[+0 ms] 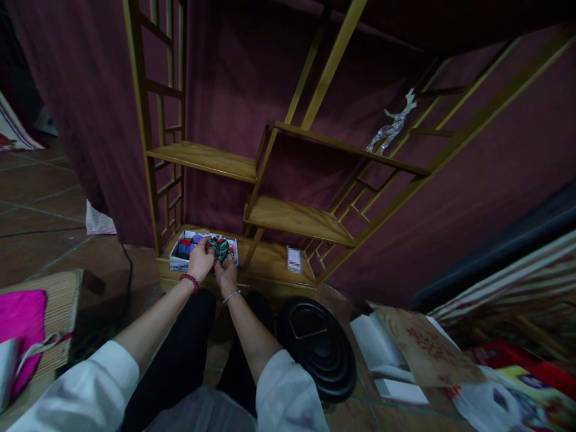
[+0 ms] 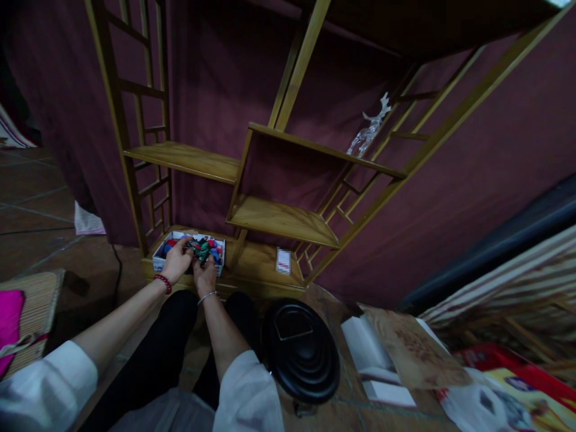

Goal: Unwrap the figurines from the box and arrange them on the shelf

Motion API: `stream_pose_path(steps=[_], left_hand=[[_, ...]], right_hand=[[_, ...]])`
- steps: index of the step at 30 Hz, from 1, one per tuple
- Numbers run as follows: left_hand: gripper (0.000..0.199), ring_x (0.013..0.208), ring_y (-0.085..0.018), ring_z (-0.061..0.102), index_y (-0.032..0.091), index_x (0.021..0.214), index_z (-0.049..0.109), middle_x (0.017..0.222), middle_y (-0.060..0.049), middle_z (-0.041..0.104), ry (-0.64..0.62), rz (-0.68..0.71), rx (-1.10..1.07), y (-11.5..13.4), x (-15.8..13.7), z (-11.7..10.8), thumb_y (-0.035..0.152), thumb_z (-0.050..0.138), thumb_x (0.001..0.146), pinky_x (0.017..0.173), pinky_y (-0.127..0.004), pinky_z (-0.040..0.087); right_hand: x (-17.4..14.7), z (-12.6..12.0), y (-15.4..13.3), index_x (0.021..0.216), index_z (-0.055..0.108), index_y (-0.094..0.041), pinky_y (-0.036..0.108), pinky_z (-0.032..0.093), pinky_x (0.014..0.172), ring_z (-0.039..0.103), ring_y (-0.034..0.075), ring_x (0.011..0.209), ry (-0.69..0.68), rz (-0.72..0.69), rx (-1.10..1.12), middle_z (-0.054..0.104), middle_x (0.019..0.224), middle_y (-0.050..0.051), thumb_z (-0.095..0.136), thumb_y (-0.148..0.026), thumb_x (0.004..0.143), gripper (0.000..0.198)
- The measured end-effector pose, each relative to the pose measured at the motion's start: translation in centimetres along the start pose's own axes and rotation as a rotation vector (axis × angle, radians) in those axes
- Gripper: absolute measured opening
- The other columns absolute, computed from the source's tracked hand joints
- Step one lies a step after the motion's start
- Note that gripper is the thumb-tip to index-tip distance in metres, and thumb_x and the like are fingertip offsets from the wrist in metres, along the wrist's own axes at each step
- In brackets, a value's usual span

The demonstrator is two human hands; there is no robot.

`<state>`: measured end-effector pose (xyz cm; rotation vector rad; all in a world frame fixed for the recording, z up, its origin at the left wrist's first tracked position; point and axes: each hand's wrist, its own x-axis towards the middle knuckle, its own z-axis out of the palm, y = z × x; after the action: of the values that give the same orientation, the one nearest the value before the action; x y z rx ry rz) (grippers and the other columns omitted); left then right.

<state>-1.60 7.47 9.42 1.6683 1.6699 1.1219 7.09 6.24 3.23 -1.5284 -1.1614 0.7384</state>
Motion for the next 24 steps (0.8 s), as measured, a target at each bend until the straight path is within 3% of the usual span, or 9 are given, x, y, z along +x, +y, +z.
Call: stream_pose_path(steps=[24], left_hand=[[0.043, 0.088, -0.020, 0.061, 0.013, 0.116, 0.054, 0.096, -0.009, 0.066, -0.056, -0.009, -0.053, -0.2, -0.5, 0.4, 0.014, 0.044, 0.074, 0.082, -0.030, 0.046]], right_hand=[[-1.6, -1.3, -0.2, 0.085, 0.053, -0.021, 0.020, 0.038, 0.050, 0.051, 0.011, 0.052, 0.020, -0.012, -0.008, 0.054, 0.059, -0.005, 0.051, -0.040, 0.072, 0.023]])
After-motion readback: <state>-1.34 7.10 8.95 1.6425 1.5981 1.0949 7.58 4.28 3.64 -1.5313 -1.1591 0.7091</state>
